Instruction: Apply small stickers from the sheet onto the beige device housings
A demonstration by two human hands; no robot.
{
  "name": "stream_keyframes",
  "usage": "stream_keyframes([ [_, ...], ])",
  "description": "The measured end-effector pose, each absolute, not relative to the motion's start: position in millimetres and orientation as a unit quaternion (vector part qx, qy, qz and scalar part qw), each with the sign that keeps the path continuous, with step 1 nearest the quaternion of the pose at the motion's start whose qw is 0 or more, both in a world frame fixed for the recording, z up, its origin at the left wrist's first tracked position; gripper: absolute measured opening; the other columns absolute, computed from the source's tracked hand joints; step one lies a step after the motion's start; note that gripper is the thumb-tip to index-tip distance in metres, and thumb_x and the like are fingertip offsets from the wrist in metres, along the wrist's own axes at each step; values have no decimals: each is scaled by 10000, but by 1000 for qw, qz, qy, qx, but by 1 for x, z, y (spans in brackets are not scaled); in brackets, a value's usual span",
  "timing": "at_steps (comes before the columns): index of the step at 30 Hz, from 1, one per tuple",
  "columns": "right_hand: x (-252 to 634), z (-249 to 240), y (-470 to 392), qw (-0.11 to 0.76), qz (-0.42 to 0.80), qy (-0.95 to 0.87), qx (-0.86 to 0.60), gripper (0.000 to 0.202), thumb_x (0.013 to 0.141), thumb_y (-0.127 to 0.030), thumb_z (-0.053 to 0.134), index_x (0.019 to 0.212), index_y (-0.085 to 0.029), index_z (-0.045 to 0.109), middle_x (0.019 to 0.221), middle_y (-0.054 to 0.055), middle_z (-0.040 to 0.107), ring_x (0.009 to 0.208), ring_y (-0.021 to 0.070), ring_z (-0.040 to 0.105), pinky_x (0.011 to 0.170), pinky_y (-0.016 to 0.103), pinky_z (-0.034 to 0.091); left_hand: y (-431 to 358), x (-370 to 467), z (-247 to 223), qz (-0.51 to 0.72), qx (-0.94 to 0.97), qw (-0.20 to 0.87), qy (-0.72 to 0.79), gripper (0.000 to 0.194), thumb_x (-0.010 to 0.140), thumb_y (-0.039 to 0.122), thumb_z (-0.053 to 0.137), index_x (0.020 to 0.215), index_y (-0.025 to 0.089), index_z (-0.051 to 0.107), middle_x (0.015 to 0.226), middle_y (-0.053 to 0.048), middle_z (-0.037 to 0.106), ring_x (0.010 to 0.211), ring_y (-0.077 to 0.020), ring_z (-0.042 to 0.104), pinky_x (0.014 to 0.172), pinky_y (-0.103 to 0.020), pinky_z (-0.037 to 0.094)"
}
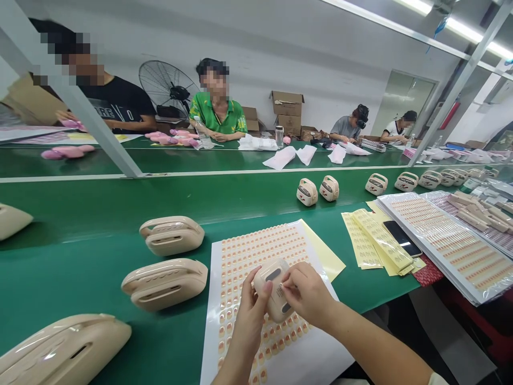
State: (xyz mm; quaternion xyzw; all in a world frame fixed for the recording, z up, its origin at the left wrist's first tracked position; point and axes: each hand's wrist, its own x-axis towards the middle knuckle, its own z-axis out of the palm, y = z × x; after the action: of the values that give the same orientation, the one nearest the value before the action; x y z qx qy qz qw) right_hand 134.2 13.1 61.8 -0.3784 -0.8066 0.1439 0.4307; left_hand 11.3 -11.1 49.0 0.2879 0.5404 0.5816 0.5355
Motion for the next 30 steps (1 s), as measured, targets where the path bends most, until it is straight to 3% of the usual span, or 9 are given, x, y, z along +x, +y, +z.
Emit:
stream_keyframes([
  [3,132,63,13,399,161,-799,-420,202,706,-87,484,612,-220,364,660,-2,496,637,143,473,589,270,411,-13,13,51,578,295,530,547,639,619,609,632,1155,296,482,985,-19,591,904,-214,564,788,-350,450],
  [7,129,72,4,377,286,-739,-479,206,672,-92,491,589,-219,351,621,-27,483,597,121,457,557,248,374,-13,12,52,578,296,531,543,659,610,613,641,1163,289,485,918,-14,589,867,-215,576,762,-352,466],
  [11,135,93,-14,400,469,-671,-413,189,662,-177,564,592,-217,393,645,-28,512,535,97,414,505,233,336,-8,6,50,576,282,550,535,628,606,593,662,1121,276,496,969,-17,602,857,-200,583,710,-316,485],
  [14,143,109,-15,438,559,-606,-359,216,661,-297,635,600,-212,445,724,-2,533,594,110,440,546,250,353,-6,2,50,575,278,557,531,599,622,593,652,1105,272,501,1001,-20,599,884,-202,585,704,-311,497],
  [19,147,111,7,385,567,-571,-453,215,569,-349,728,609,-195,583,885,8,484,610,93,362,647,284,362,-8,6,52,572,278,554,536,618,622,589,652,1133,279,491,1040,-34,595,937,-220,574,706,-322,500],
  [24,141,105,18,335,535,-566,-529,98,639,-226,686,618,-193,597,772,-21,416,615,101,353,658,276,354,-8,7,55,575,283,552,534,610,617,598,648,1119,281,508,1047,-37,588,954,-228,560,716,-319,488],
  [30,138,106,20,320,518,-571,-551,111,644,-179,680,588,-185,585,734,-34,401,619,100,378,638,257,357,-8,4,54,563,296,556,536,637,619,597,648,1148,280,487,1059,-50,584,932,-234,572,728,-349,494],
])
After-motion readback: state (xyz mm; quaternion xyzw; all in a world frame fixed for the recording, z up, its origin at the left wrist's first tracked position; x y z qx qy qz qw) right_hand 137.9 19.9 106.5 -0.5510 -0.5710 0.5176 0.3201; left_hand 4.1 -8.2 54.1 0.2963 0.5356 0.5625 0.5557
